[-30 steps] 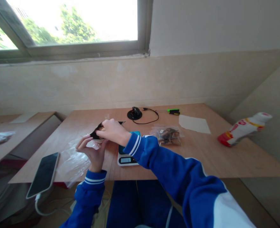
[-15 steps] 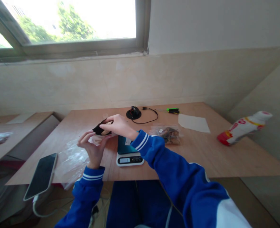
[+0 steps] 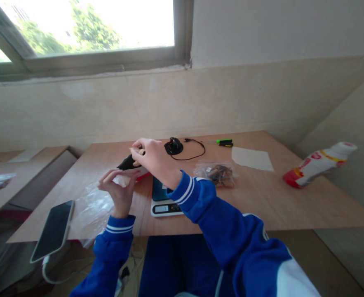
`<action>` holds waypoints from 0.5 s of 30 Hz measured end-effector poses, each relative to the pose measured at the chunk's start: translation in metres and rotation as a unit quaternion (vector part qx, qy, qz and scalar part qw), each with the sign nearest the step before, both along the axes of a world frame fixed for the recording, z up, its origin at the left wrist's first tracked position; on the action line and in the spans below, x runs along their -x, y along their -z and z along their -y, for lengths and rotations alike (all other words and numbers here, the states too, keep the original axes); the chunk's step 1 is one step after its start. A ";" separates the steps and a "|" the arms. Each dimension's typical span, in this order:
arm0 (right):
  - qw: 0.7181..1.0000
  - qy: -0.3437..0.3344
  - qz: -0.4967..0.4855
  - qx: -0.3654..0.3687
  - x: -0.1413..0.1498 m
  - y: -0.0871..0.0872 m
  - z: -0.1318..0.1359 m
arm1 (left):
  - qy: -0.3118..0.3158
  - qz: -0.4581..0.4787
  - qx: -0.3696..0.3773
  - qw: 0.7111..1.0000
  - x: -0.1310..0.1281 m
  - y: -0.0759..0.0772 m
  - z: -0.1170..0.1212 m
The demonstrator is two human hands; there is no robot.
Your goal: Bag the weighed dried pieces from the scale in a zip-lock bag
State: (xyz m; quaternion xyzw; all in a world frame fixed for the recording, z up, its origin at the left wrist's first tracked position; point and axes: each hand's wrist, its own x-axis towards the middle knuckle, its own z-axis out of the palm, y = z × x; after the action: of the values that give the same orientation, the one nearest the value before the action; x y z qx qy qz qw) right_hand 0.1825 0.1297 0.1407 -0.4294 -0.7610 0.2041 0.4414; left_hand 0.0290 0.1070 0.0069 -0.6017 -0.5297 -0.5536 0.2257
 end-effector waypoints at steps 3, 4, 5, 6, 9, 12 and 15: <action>0.996 -0.022 -0.065 -0.063 -0.017 0.001 -0.002 | -0.005 0.010 0.018 1.000 0.003 -0.006 -0.006; 0.993 -0.036 -0.083 -0.073 -0.025 0.005 -0.002 | -0.008 0.014 0.030 0.999 0.004 -0.010 -0.009; 0.991 -0.048 -0.098 -0.074 -0.033 0.012 -0.001 | -0.012 0.015 0.042 0.999 0.006 -0.015 -0.012; 0.990 -0.060 -0.111 -0.064 -0.041 0.022 0.000 | -0.019 0.016 0.054 0.998 0.007 -0.020 -0.015; 0.991 -0.061 -0.114 0.036 -0.060 0.067 0.002 | -0.028 0.020 0.089 0.995 0.010 -0.034 -0.024; 0.991 -0.030 -0.070 0.105 -0.063 0.118 -0.003 | -0.021 0.034 0.105 0.994 0.012 -0.041 -0.029; 0.987 -0.043 -0.043 0.148 -0.054 0.154 -0.014 | -0.023 0.040 0.112 0.993 0.012 -0.041 -0.030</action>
State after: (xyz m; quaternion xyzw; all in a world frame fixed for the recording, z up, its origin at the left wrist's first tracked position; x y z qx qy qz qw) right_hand 0.2361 0.1438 -0.0135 -0.4478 -0.7206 0.3518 0.3956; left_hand 0.0171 0.1371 0.0480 -0.5882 -0.6110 -0.5087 0.1483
